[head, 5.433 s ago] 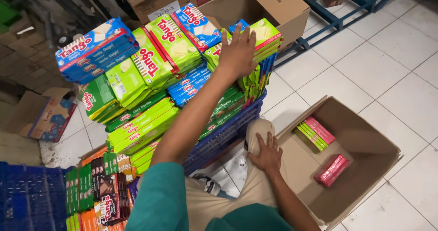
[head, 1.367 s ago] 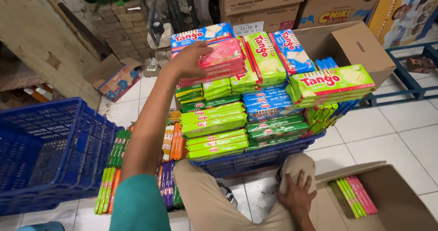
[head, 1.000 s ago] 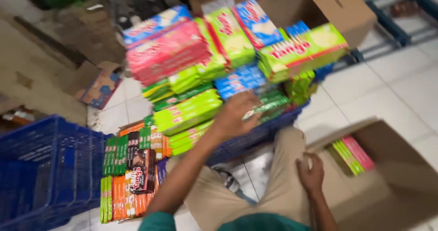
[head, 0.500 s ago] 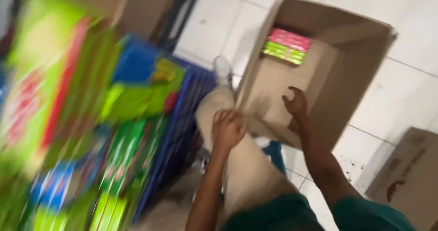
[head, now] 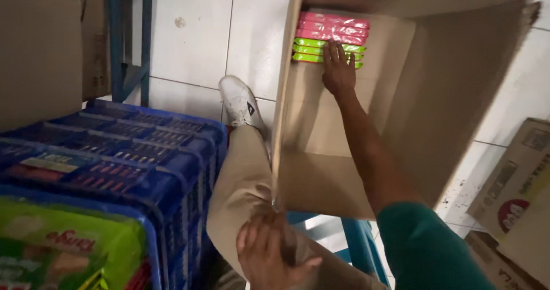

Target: The person sits on a small stool and transfers packs of Tango snacks from a cardboard box into a blue plastic crate. They handle the packs one by one, stacking them neatly in the crate.

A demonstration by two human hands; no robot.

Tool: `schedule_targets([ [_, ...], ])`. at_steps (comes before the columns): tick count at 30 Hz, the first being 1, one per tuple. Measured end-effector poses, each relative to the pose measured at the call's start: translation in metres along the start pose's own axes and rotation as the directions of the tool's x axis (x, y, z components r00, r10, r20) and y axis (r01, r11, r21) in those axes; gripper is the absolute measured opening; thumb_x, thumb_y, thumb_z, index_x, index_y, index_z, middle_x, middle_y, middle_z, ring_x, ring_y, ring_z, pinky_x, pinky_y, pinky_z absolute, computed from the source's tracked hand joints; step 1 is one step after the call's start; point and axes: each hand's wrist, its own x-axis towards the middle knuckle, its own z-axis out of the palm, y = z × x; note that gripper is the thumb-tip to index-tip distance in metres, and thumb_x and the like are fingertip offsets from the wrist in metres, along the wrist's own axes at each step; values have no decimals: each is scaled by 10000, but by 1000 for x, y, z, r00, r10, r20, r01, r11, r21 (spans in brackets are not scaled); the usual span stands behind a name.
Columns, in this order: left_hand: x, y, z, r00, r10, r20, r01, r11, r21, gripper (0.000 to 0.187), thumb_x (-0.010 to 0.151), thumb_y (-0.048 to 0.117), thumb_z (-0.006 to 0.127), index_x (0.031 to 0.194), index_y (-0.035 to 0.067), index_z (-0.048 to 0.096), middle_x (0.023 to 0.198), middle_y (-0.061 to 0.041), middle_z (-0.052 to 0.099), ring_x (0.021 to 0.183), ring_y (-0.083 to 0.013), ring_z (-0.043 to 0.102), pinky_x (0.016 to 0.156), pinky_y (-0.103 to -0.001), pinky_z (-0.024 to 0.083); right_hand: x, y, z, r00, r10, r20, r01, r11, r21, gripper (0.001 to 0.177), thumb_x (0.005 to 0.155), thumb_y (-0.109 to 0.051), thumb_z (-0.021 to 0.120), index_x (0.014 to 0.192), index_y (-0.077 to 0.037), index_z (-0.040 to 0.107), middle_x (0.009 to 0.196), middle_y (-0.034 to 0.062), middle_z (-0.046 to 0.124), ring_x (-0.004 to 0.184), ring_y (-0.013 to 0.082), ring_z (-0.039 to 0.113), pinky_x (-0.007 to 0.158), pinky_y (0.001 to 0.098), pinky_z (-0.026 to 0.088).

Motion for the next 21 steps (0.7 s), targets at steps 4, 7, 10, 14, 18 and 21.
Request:
schedule_targets([
  [4, 8, 5, -2, 997, 19, -70, -19, 1000, -2, 948, 831, 904, 343, 1169, 103, 722, 1172, -92, 736, 1130, -319, 679, 973, -465, 457, 10, -11, 37, 993, 8, -114, 12, 986, 169, 583, 1018, -60, 380, 1601, -78, 387, 1637, 252, 357, 1505, 475, 289, 1194, 658, 212],
  [7, 6, 7, 2, 997, -7, -71, 6, 1000, -9, 948, 869, 893, 324, 1136, 90, 750, 1129, -92, 754, 1101, -314, 695, 975, -454, 468, 16, -15, 31, 880, -48, -474, 7, 996, -87, 516, 918, -109, 592, 1427, -23, 591, 1149, 219, 613, 1044, 451, 559, 978, 606, 443],
  [10, 7, 2, 2, 995, -21, -94, 20, 1000, -8, 938, 826, 903, 388, 1111, 89, 758, 1117, -122, 762, 1095, -304, 706, 951, -464, 486, 21, -12, 22, 855, -42, -517, -46, 987, -156, 296, 879, -93, 632, 1173, -75, 667, 1133, 186, 614, 995, 415, 587, 822, 537, 503],
  [14, 12, 2, -6, 993, 37, -113, -41, 999, -30, 822, 838, 841, 492, 1125, 106, 725, 1112, -83, 747, 1073, -301, 698, 946, -443, 476, -1, 0, 15, 972, -52, -230, 27, 993, -111, 633, 666, -241, 776, 1257, -119, 585, 1133, 140, 675, 941, 392, 641, 790, 540, 491],
  [18, 10, 0, 0, 986, 45, -162, -50, 998, -30, 802, 863, 795, 504, 1132, 62, 686, 897, -98, 681, 957, -329, 662, 926, -475, 457, -47, 2, -61, 998, 2, -63, 4, 997, 80, 835, 686, -507, 842, 1377, -150, 539, 1174, 147, 657, 992, 410, 619, 719, 547, 509],
  [21, 6, -1, -4, 985, 20, -174, -26, 999, -34, 660, 807, 650, 669, 1146, 84, 690, 898, -93, 660, 955, -328, 647, 941, -460, 457, -99, -10, -138, 992, 41, -116, -13, 972, 234, 801, 675, -539, 800, 1349, -164, 582, 1153, 142, 666, 1021, 408, 626, 731, 572, 534],
])
